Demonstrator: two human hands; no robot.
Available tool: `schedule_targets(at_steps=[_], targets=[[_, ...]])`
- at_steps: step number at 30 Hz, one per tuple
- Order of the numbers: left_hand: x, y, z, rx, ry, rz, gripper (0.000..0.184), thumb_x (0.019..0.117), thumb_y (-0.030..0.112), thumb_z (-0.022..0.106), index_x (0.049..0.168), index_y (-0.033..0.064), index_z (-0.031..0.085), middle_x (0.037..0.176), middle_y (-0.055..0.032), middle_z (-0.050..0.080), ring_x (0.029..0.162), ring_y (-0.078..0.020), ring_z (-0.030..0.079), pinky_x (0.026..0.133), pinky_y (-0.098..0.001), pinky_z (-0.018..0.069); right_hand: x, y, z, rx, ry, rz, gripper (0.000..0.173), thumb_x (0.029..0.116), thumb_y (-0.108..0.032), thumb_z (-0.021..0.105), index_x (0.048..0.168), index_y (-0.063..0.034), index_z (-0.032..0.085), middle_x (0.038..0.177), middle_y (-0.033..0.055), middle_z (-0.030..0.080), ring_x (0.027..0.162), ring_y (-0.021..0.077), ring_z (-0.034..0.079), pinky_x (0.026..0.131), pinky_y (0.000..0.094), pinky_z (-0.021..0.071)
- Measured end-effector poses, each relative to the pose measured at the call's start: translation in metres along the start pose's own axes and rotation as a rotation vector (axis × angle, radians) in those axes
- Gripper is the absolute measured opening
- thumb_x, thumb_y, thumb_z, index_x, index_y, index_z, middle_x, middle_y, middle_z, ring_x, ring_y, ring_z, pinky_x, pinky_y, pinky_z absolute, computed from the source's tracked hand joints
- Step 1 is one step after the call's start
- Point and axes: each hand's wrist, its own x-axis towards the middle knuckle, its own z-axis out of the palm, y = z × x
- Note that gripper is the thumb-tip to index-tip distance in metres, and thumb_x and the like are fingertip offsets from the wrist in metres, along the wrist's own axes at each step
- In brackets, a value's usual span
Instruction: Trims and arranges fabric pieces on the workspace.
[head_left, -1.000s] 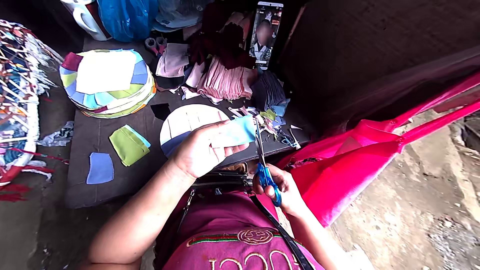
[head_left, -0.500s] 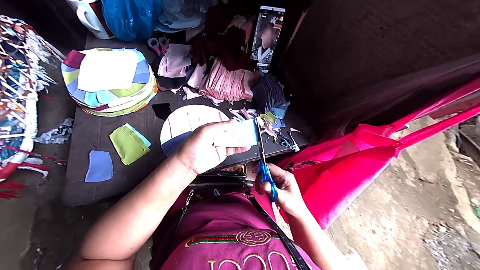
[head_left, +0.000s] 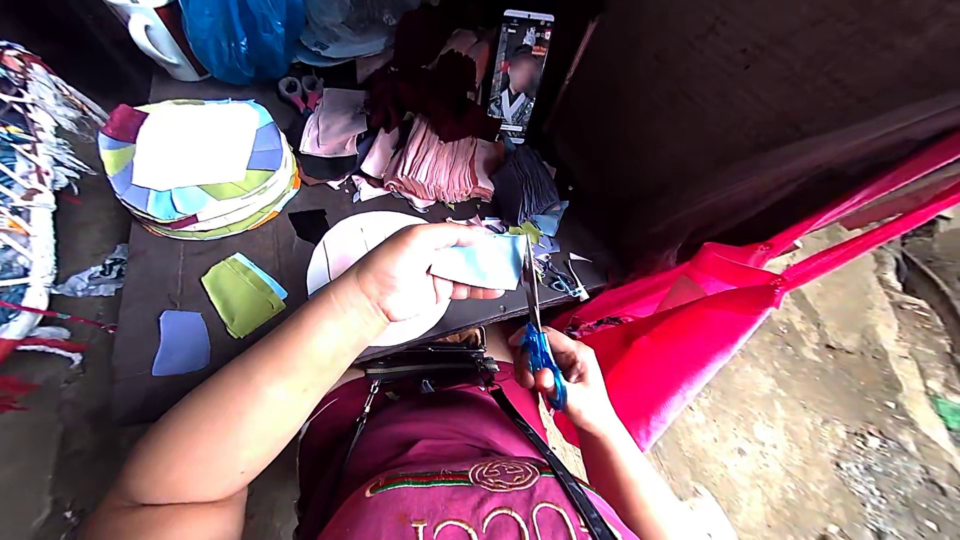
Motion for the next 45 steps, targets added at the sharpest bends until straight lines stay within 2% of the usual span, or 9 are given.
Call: schedule_targets(at_steps=[16, 20, 22, 25, 27, 29, 31, 33, 45], targets=[[0.018, 0.010, 0.000, 0.166, 0.017, -0.126, 0.030, 0.1076, 0.014, 0.035, 0.109, 0.0045, 0.063, 0.102, -0.0124, 0.072, 0.086, -0.0213, 0.074, 0.075, -0.0336, 0.0631, 0.004, -0.001, -0.013, -0.028, 0.096, 0.067, 0.031, 0.0958, -0.039, 0.069, 0.110, -0.0115, 0.069, 0.074, -0.0188, 0.062, 0.062, -0.0078, 0.056, 0.057, 0.0134, 0.0491], [0.018, 0.015, -0.002, 0.304, 0.055, -0.079, 0.030, 0.1086, 0.016, 0.037, 0.107, 0.0059, 0.065, 0.094, -0.0074, 0.073, 0.078, -0.0145, 0.073, 0.069, -0.0281, 0.0615, 0.011, -0.014, -0.019, -0.304, 0.287, 0.212, 0.037, 0.0921, -0.029, 0.070, 0.115, -0.0007, 0.062, 0.074, -0.0112, 0.064, 0.056, -0.0055, 0.055, 0.052, 0.0154, 0.0483], [0.006, 0.008, 0.000, 0.474, -0.022, 0.015, 0.026, 0.1084, 0.011, 0.039, 0.109, 0.0070, 0.064, 0.089, -0.0009, 0.070, 0.073, -0.0062, 0.067, 0.065, -0.0222, 0.0570, 0.020, -0.021, -0.030, -0.694, 0.353, 0.257, 0.047, 0.0930, -0.027, 0.071, 0.125, 0.0054, 0.056, 0.079, 0.0013, 0.068, 0.060, 0.0033, 0.062, 0.058, 0.0238, 0.0548], [-0.023, -0.021, 0.005, 0.886, -0.229, 0.321, 0.025, 0.1008, 0.003, 0.047, 0.117, 0.0044, 0.067, 0.098, -0.0020, 0.070, 0.078, -0.0034, 0.065, 0.068, -0.0217, 0.0555, 0.040, -0.038, -0.041, -1.083, 0.416, 0.447, 0.042, 0.0933, -0.021, 0.073, 0.125, 0.0049, 0.060, 0.082, 0.0207, 0.070, 0.072, 0.0355, 0.069, 0.069, 0.0562, 0.0544], [-0.049, -0.046, 0.016, 1.097, -0.353, 0.580, 0.020, 0.0954, -0.002, 0.054, 0.100, -0.0001, 0.073, 0.093, -0.0083, 0.071, 0.083, -0.0110, 0.067, 0.075, -0.0250, 0.0537, 0.057, -0.047, -0.046, -1.155, 0.395, 0.600, 0.038, 0.0947, -0.019, 0.072, 0.124, 0.0026, 0.062, 0.090, 0.0256, 0.070, 0.086, 0.0450, 0.069, 0.078, 0.0645, 0.0510], [-0.071, -0.068, 0.021, 1.231, -0.527, 0.784, 0.016, 0.0939, 0.003, 0.059, 0.090, 0.0041, 0.074, 0.088, -0.0101, 0.070, 0.083, -0.0197, 0.069, 0.074, -0.0292, 0.0557, 0.071, -0.048, -0.051, -1.200, 0.332, 0.684, 0.033, 0.0965, -0.017, 0.071, 0.120, 0.0034, 0.062, 0.093, 0.0275, 0.069, 0.092, 0.0482, 0.067, 0.081, 0.0660, 0.0497], [-0.086, -0.077, 0.023, 1.224, -0.736, 0.747, 0.017, 0.1005, 0.010, 0.057, 0.101, 0.0032, 0.072, 0.096, -0.0130, 0.069, 0.086, -0.0239, 0.069, 0.076, -0.0312, 0.0563, 0.082, -0.046, -0.057, -1.219, 0.224, 0.720, 0.027, 0.0978, -0.015, 0.069, 0.114, 0.0053, 0.064, 0.096, 0.0287, 0.068, 0.095, 0.0481, 0.067, 0.083, 0.0660, 0.0501], [-0.091, -0.079, 0.021, 1.176, -0.882, 0.643, 0.023, 0.1009, 0.014, 0.059, 0.118, 0.0016, 0.069, 0.111, -0.0176, 0.069, 0.102, -0.0304, 0.069, 0.092, -0.0360, 0.0538, 0.090, -0.045, -0.063, -1.217, 0.126, 0.745, 0.022, 0.0983, -0.012, 0.068, 0.111, 0.0055, 0.064, 0.097, 0.0282, 0.068, 0.092, 0.0455, 0.067, 0.082, 0.0639, 0.0513], [-0.081, -0.101, 0.047, 1.336, -0.780, 0.915, 0.019, 0.0985, 0.002, 0.052, 0.087, 0.0052, 0.066, 0.077, -0.0129, 0.064, 0.073, -0.0283, 0.066, 0.068, -0.0376, 0.0516, 0.102, -0.047, -0.065, -1.262, 0.013, 0.773, 0.016, 0.0983, -0.004, 0.065, 0.110, 0.0076, 0.063, 0.099, 0.0295, 0.067, 0.090, 0.0456, 0.068, 0.082, 0.0631, 0.0525]])
